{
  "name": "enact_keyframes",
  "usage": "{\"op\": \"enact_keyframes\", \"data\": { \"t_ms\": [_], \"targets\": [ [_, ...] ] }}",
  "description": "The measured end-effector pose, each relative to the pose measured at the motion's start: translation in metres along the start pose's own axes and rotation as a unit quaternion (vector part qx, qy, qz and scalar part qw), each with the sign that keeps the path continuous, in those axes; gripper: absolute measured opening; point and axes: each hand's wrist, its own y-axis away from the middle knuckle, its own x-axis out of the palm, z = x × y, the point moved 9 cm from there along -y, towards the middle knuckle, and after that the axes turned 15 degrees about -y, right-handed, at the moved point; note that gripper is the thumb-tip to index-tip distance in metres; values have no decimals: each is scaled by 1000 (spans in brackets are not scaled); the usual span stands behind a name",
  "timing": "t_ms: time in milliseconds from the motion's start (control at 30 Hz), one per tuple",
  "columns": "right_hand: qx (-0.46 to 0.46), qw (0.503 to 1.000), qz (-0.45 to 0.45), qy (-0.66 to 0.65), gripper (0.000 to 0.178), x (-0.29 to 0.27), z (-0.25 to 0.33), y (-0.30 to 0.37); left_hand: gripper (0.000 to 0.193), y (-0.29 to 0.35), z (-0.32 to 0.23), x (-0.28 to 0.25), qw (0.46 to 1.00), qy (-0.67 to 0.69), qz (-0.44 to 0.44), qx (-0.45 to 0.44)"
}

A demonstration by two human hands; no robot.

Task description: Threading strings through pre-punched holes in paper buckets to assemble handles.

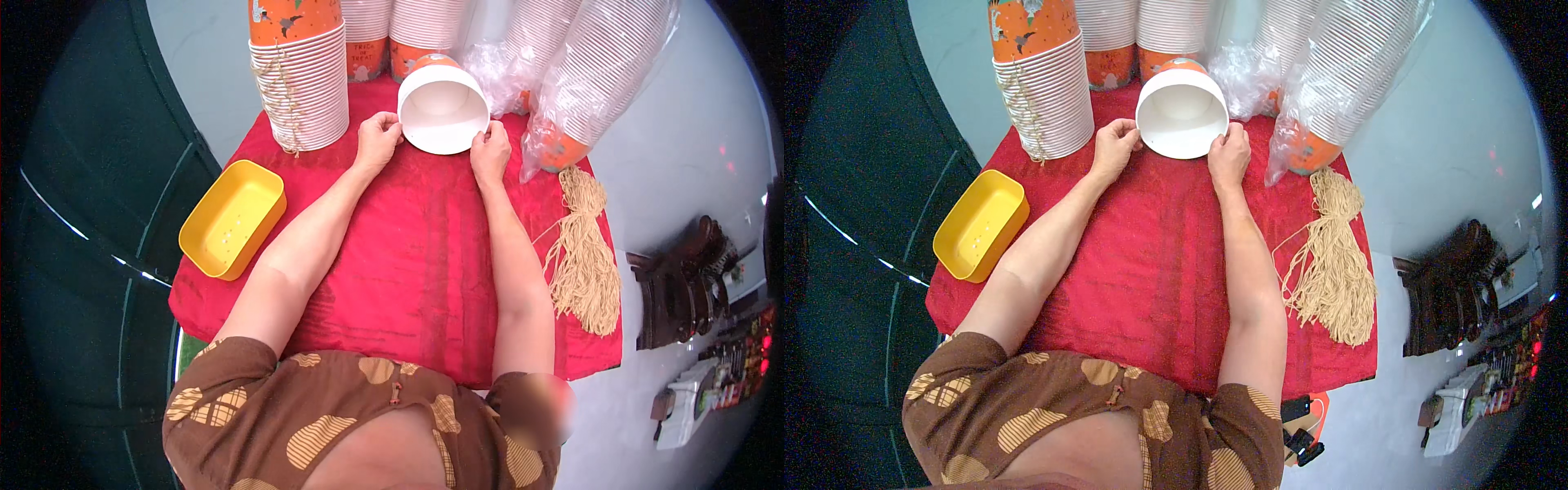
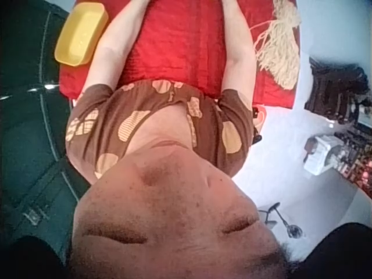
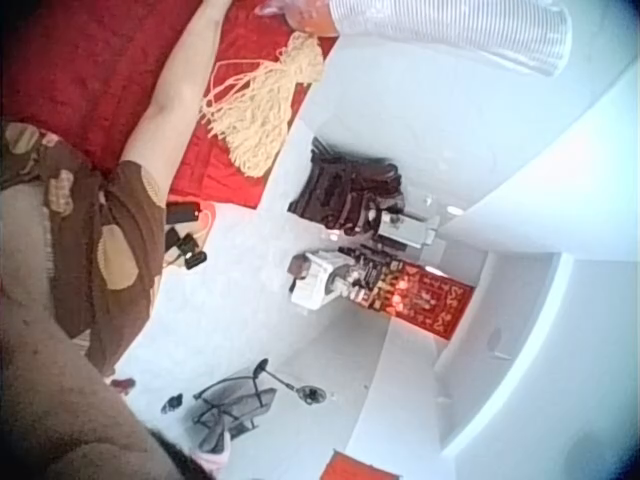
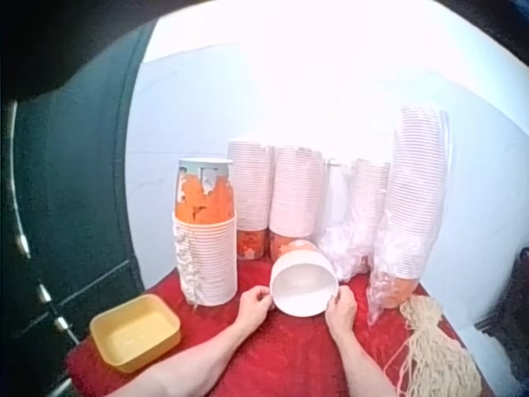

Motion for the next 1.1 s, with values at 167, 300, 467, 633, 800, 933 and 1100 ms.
{"op": "enact_keyframes", "data": {
  "t_ms": [167,300,467,633,800,933,1100],
  "targets": [
    [52,998,9,-38,23,-9,3,6,28,12,-10,5,998,21,27,47],
    [60,992,33,-107,33,-21,1,12,38,18,-2,12,981,172,84,-40],
    [104,976,88,-167,28,-41,5,27,46,14,22,7,965,220,63,-130],
    [82,978,84,-173,22,-83,35,44,24,7,17,-1,978,172,7,-115],
    [-10,985,92,-143,20,-110,90,47,22,-2,-30,-24,998,21,-54,5],
    [-33,987,141,-76,21,-112,125,44,22,11,-124,-38,983,-47,-22,179],
    [42,978,150,-139,19,-103,130,31,20,78,-230,-37,932,13,228,283]
  ]
}}
